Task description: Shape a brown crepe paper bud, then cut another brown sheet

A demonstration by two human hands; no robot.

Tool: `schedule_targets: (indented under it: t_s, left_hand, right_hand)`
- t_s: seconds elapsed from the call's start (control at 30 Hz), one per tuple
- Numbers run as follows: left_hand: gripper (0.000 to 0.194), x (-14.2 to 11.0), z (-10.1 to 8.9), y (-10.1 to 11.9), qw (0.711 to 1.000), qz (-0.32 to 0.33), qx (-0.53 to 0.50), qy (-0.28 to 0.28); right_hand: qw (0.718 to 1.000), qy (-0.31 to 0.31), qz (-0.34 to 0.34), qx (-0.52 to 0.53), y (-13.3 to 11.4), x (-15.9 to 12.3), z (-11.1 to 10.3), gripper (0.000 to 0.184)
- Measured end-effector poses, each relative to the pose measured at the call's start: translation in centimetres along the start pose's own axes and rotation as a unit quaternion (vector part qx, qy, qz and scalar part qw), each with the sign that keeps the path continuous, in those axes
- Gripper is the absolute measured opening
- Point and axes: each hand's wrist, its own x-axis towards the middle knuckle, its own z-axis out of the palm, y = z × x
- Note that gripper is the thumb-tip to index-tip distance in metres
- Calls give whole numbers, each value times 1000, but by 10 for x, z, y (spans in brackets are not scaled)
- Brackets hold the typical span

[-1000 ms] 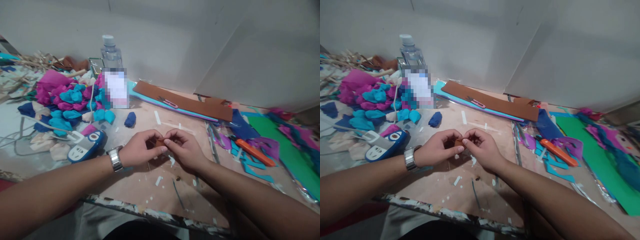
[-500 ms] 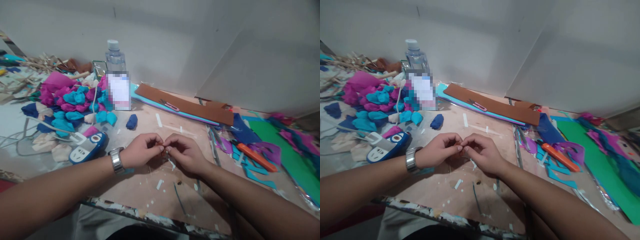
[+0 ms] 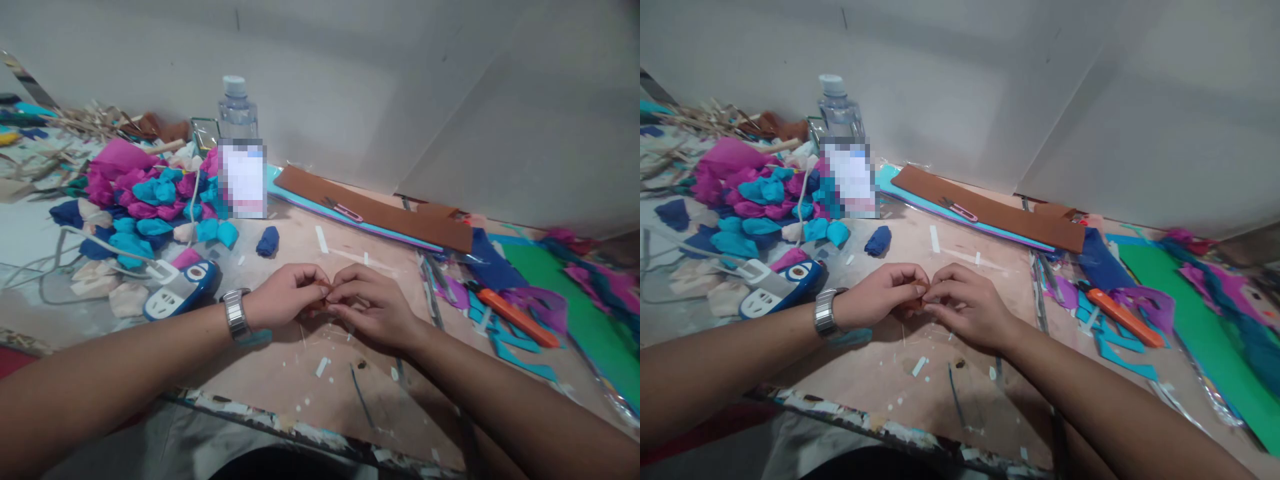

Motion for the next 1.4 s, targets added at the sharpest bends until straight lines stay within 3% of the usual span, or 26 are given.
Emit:
schedule_targets:
  t_s: [0.27,0.5,0.77,0.87,1.4]
  left_hand:
    - [28,0,-2,-1,999,8,34,-16]
    - [48,-3,-2,-4,981,152,119,10]
    - [52,-2,-2,-9,974,190,115,32]
    - [45,-2,-2,-9,966,216,138,37]
    - [35,-5,-1,-6,978,171,102,54]
  right_hand:
    - [999,17,-31,-29,1,-4,1,7]
    - [997,79,9,-15,2,1,-1,1]
    - [996,85,22,4,2,1,-1,6]
    - [996,82,24,4,1,2,-1,6]
    - [995,96,-23,-9,4,0,0,16]
